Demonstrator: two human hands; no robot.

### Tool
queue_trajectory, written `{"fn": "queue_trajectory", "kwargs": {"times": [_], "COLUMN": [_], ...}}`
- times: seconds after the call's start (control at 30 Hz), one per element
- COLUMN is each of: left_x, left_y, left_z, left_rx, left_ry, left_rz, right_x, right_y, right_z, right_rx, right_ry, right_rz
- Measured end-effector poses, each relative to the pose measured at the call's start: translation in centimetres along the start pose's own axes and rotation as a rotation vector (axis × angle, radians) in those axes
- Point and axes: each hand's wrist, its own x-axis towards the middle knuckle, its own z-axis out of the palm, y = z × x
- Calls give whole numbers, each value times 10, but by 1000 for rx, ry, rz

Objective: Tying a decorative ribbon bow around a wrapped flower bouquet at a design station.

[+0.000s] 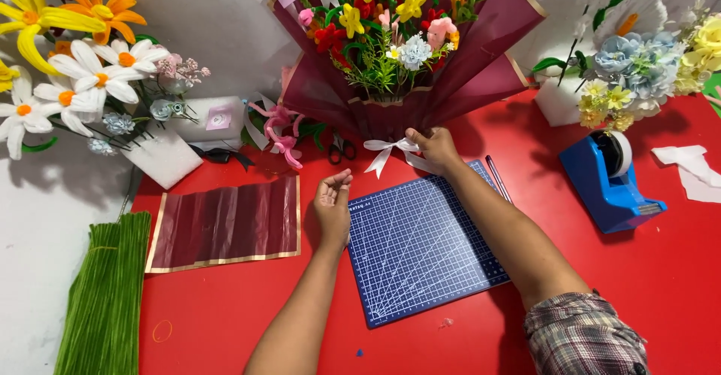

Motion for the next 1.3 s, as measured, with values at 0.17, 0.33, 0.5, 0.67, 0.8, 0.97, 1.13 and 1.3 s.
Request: {"fn": "queue_trajectory", "kwargs": {"times": [0.17,0.33,0.5,0.67,0.8,0.97,1.13,1.3], "left_x": [6,11,7,7,9,9,9,10], "left_y": [-2,-5,-1,-1,-7,-7,-7,-10], "left_z": [-6,-9,-6,-6,-7,-7,-8,-8], "left_rx": [65,68,87,119,125,131,129,135], "left_ry": [68,115,109,95,94,92,96,89], "left_rz": [61,86,66,68,65,54,55,54], "right_x": [19,30,25,-1,26,24,17,-44], "right_y": [16,23,21,-3,26,25,18,-46], "right_z": [-1,-6,-2,2,2,5,7,26], "right_rx": [22,41,85,154,317,435,439,320], "right_ry": [-9,-27,-26,-35,-48,-88,-89,-97], "right_rz": [22,46,29,-61,-124,-112,-93,-104]}}
